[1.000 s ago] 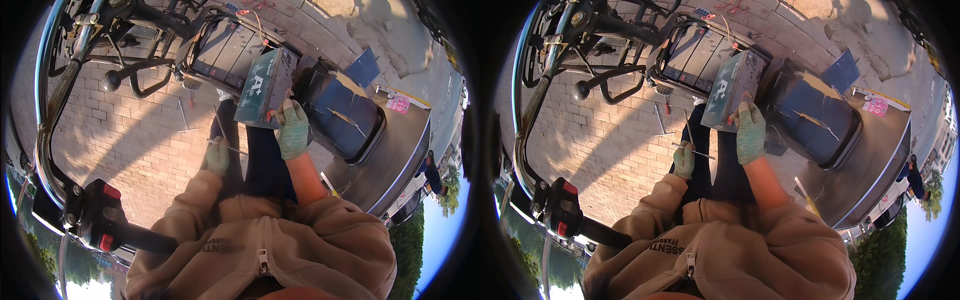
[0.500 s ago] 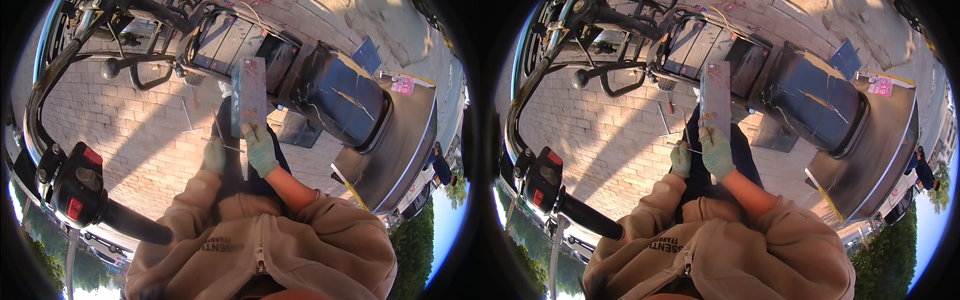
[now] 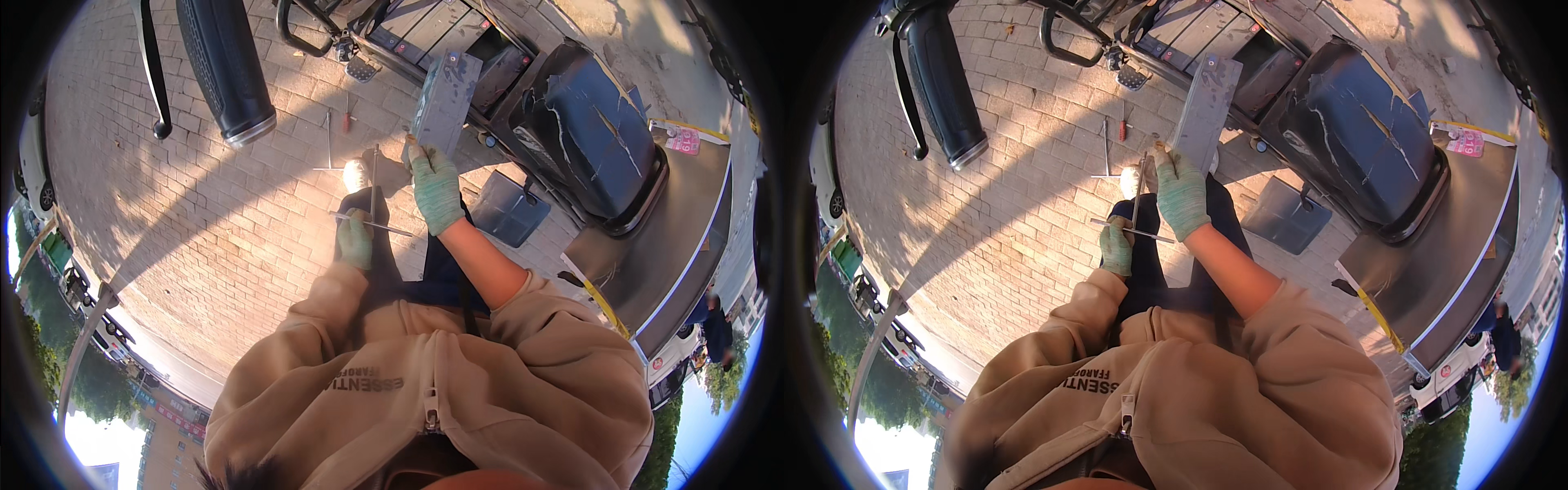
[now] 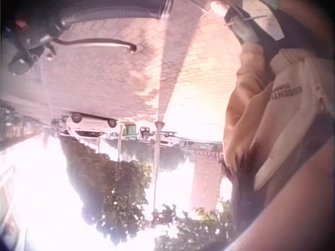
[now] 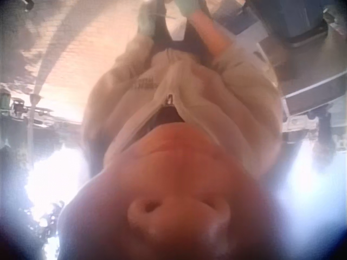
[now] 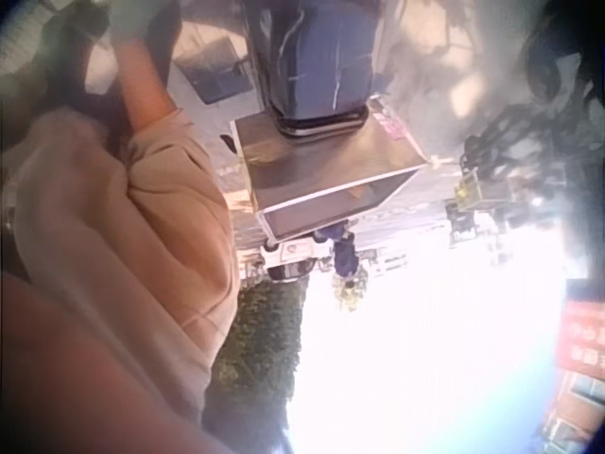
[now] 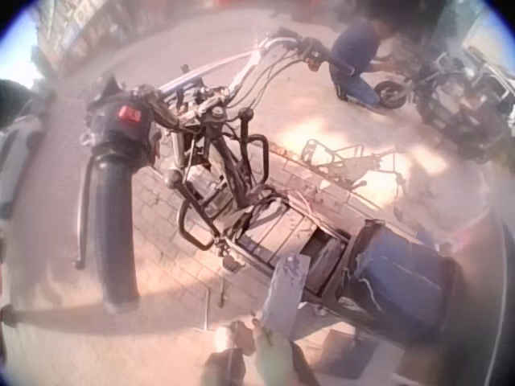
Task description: The person uses a wrench to loosen and tighten bolts on the battery compartment of an electric scooter. They manipulate wires and adjust components under the seat area, working methodically on the scooter's electrical system.
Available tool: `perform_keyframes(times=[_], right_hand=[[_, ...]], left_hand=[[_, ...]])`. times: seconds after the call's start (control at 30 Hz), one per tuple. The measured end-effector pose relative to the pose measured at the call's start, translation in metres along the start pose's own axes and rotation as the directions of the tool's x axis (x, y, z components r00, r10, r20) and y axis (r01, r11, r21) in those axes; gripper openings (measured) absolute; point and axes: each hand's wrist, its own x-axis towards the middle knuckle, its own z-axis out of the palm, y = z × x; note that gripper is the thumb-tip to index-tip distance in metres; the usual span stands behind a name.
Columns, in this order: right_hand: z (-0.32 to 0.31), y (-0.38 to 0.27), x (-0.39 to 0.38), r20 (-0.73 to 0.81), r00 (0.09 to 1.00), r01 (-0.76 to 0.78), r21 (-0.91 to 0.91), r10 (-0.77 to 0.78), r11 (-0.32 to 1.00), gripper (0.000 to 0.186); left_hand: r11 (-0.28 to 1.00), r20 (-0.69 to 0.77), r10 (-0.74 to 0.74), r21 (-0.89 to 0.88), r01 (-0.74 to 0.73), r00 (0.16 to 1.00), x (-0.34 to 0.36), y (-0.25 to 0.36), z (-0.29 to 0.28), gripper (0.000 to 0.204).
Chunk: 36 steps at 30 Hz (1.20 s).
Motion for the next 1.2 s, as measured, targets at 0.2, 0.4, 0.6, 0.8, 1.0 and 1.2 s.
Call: perform_keyframes(times=[0.2, 0.4, 0.6, 0.8, 1.0, 1.2], right_hand=[[0.016, -0.009, -0.025, -0.134, 0.979, 0.149, -0.048, -0.154, 0.988, 0.029], [0.035, 0.005, -0.076, -0.156, 0.972, 0.205, 0.22, -0.173, 0.954, 0.023], [0.041, 0.078, -0.049, -0.173, 0.983, -0.013, 0.277, 0.063, 0.961, 0.018], [0.076, 0.2, 0.002, -0.118, 0.959, -0.232, 0.201, 0.259, 0.952, 0.018], [0.109, 0.269, 0.044, -0.128, 0.965, -0.214, 0.12, 0.229, 0.969, 0.02], [0.129, 0.319, 0.083, -0.014, 1.0, 0.017, -0.333, -0.023, 0.943, 0.034]], left_hand=[[0.973, -0.134, 0.165, 0.185, -0.139, 0.977, 0.001, -0.101, -0.091, 0.028], [0.959, -0.053, 0.087, 0.276, -0.069, 0.995, 0.01, -0.182, -0.196, 0.029], [0.997, -0.221, 0.044, 0.065, -0.03, 0.974, -0.013, -0.183, -0.235, 0.03], [0.992, -0.187, 0.058, 0.122, -0.035, 0.981, -0.038, -0.188, -0.238, 0.035], [0.98, -0.155, 0.114, 0.177, -0.086, 0.981, -0.05, -0.196, -0.239, 0.04], [0.984, -0.047, -0.054, 0.168, 0.061, 0.997, -0.056, -0.192, -0.244, 0.044]])
